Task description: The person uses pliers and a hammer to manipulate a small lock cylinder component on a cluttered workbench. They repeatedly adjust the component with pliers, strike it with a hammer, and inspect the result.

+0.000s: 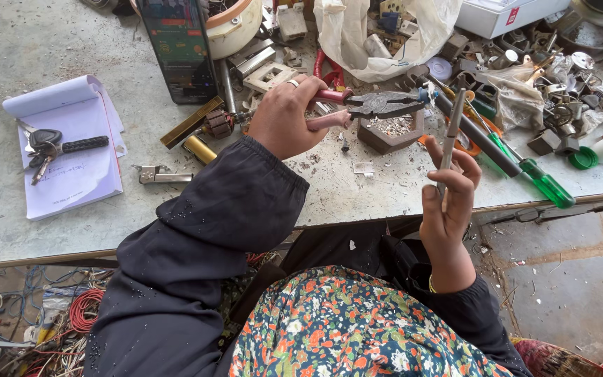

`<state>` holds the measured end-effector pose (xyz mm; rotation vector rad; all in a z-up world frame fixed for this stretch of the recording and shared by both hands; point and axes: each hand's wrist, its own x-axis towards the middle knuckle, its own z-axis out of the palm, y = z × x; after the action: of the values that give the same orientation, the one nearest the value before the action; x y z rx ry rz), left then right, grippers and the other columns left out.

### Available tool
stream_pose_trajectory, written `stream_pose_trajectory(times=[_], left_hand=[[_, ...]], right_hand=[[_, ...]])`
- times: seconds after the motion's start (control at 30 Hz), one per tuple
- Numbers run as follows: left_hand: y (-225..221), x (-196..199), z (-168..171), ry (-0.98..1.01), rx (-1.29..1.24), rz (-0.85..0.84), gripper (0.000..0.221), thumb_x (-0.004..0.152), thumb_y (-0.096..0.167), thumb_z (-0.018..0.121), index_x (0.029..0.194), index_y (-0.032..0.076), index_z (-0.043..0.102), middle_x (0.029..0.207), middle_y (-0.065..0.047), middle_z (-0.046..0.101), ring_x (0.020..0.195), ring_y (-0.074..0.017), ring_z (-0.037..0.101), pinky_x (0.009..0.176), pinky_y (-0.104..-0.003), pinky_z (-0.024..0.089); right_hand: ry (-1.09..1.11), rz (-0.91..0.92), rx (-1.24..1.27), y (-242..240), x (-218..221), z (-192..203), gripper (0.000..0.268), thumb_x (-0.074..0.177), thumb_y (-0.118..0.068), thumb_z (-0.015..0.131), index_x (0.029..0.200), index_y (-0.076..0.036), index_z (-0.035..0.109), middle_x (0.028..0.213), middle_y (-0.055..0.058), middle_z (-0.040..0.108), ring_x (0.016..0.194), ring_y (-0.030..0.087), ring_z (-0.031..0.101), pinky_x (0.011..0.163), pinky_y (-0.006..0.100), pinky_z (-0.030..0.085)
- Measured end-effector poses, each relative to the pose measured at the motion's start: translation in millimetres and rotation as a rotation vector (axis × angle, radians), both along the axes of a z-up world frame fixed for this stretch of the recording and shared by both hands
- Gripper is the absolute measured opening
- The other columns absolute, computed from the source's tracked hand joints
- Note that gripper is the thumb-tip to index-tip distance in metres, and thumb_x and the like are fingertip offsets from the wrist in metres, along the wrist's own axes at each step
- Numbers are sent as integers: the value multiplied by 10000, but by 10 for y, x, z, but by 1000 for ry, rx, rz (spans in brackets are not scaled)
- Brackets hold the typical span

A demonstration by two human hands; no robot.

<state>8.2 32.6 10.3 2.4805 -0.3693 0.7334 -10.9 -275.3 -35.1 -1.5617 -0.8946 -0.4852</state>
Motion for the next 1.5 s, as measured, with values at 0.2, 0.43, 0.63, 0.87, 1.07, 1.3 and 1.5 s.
stream_pose_trajectory(times=[0.2, 0.43, 0.63, 0.87, 1.07, 1.3, 1.5], left_hand=[[11, -12, 11, 168, 123, 94, 664, 899, 625, 777, 1159, 29, 642, 748, -95, 598, 709, -259, 616, 725, -435, 494], [73, 17, -38, -28, 196, 50, 502, 855, 445, 806, 1094, 31, 655, 808, -104, 633, 787, -280, 642, 767, -444, 499], [155, 43, -35, 31, 255, 68, 449, 813, 373, 825, 1083, 58, 652, 786, -87, 634, 787, -275, 645, 768, -457, 500], [159, 48, -24, 14, 258, 60, 451, 824, 370, 828, 1106, 64, 654, 795, -77, 630, 792, -271, 648, 775, -457, 506], [81, -7, 23, 0, 223, 34, 525, 834, 466, 842, 1080, 43, 652, 882, -98, 633, 876, -279, 646, 809, -455, 500], [62, -38, 50, -45, 243, 24, 566, 833, 490, 847, 1107, 32, 657, 913, -108, 633, 928, -307, 633, 842, -454, 488], [36, -21, 14, -29, 247, 31, 505, 857, 429, 819, 1165, 59, 664, 928, -85, 644, 891, -286, 652, 859, -445, 494]], right_hand=[[-8, -173, -224, 32, 52, -78, 173, 1084, -35, 538, 1239, -107, 512, 1650, 159, 321, 1565, 402, 355, 1332, 553, 215], [56, -28, -255, 53, 86, -62, 265, 1067, 1, 554, 1295, -112, 482, 1651, 167, 323, 1541, 361, 467, 1325, 526, 265], [167, 61, -190, 60, 106, -78, 595, 1012, 15, 598, 1515, -90, 299, 1589, 169, 404, 1489, 342, 506, 1262, 490, 355], [272, 8, -121, -39, 231, -198, 733, 910, -8, 651, 1537, -94, 282, 1535, 151, 397, 1502, 303, 421, 1339, 522, 302], [264, 39, -189, -56, 346, -264, 664, 916, -53, 656, 1473, -99, 297, 1584, 148, 391, 1546, 296, 389, 1350, 499, 256], [320, -24, -243, 26, 254, -115, 395, 1007, -212, 681, 1329, -57, 513, 1449, 92, 435, 1252, 250, 513, 1121, 419, 422], [132, -207, -333, 87, 149, -29, 400, 1072, -248, 634, 1408, -44, 560, 1433, 139, 436, 1416, 300, 420, 1226, 428, 320]])
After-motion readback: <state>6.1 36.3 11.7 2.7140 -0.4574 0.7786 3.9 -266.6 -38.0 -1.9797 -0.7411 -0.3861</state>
